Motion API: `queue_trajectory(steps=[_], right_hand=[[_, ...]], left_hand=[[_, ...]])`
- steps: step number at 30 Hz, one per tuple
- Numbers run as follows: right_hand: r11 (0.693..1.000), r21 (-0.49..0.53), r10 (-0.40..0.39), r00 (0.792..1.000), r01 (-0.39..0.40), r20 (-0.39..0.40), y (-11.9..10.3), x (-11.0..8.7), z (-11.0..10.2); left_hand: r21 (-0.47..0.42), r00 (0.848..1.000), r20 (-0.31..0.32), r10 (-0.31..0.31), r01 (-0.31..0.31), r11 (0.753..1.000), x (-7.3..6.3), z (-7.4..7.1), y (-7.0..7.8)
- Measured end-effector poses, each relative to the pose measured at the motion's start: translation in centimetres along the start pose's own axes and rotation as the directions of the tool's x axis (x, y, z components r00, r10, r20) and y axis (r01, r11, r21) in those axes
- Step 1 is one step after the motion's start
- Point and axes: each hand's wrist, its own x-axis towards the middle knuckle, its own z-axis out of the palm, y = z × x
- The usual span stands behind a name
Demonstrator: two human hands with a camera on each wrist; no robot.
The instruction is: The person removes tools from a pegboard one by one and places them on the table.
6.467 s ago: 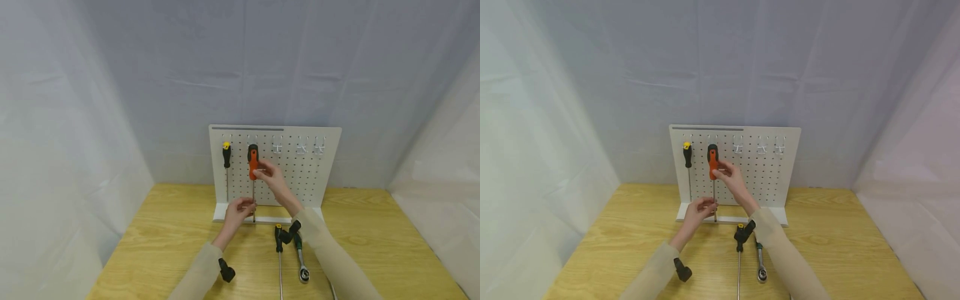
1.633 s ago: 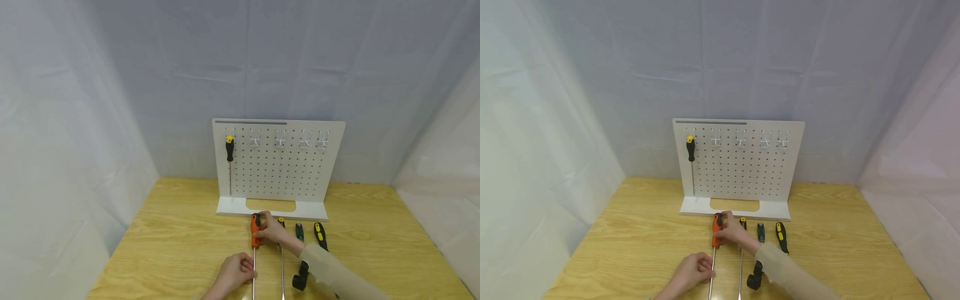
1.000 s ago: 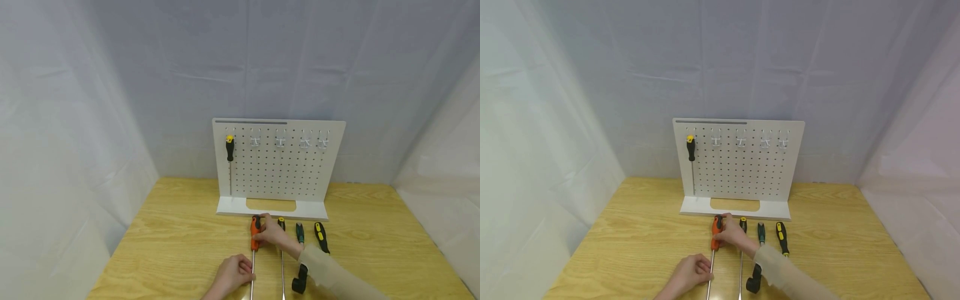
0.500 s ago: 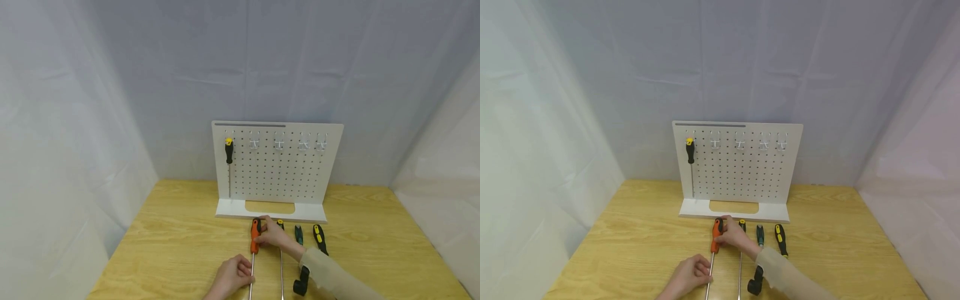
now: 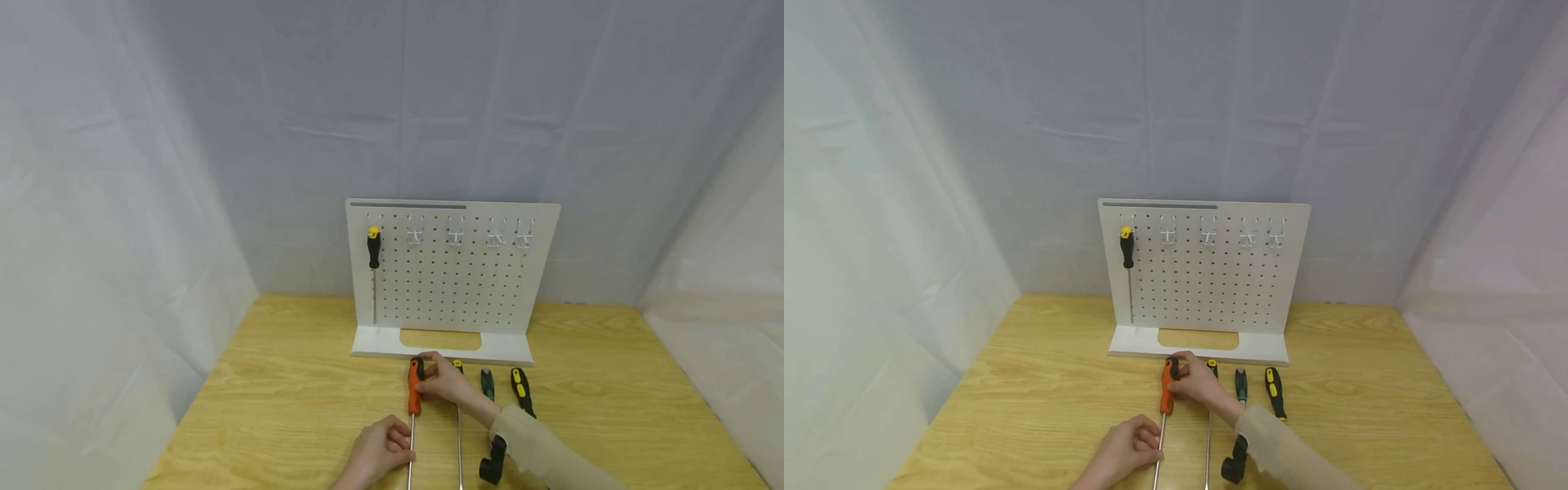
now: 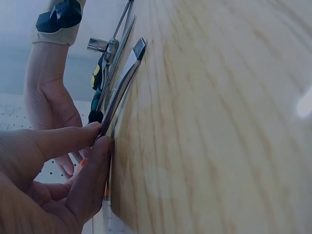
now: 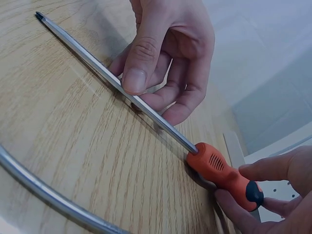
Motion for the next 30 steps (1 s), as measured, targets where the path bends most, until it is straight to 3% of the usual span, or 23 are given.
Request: queue_trajectory(steps=[11, 16, 18, 25, 30], right_hand=[[0.996, -0.008, -0.094, 0.995, 0.094, 0.022, 0.33, 0.09, -0.17], [0.989, 0.060, -0.141, 0.988, 0.137, 0.066, 0.24, 0.21, -0.14], [0.989, 0.070, -0.137, 0.987, 0.132, 0.079, 0.12, 0.23, -0.05], [0.995, -0.061, -0.081, 0.995, 0.084, 0.052, -0.16, 0.04, 0.15], [0.999, -0.008, -0.051, 0.997, 0.051, 0.060, -0.03, -0.15, 0.28]], left_hand=[[-0.017, 1.000, 0.006, -0.023, 0.023, 1.000, 0.08, -0.07, 0.04], [-0.029, 1.000, 0.002, -0.023, 0.023, 0.999, 0.11, -0.04, 0.01], [-0.032, 1.000, -0.001, -0.021, 0.021, 0.999, 0.12, -0.02, 0.00], [-0.035, 1.000, 0.003, -0.025, 0.025, 0.999, 0.09, -0.02, 0.10], [-0.026, 1.000, -0.006, -0.018, 0.017, 1.000, -0.04, -0.03, 0.12]])
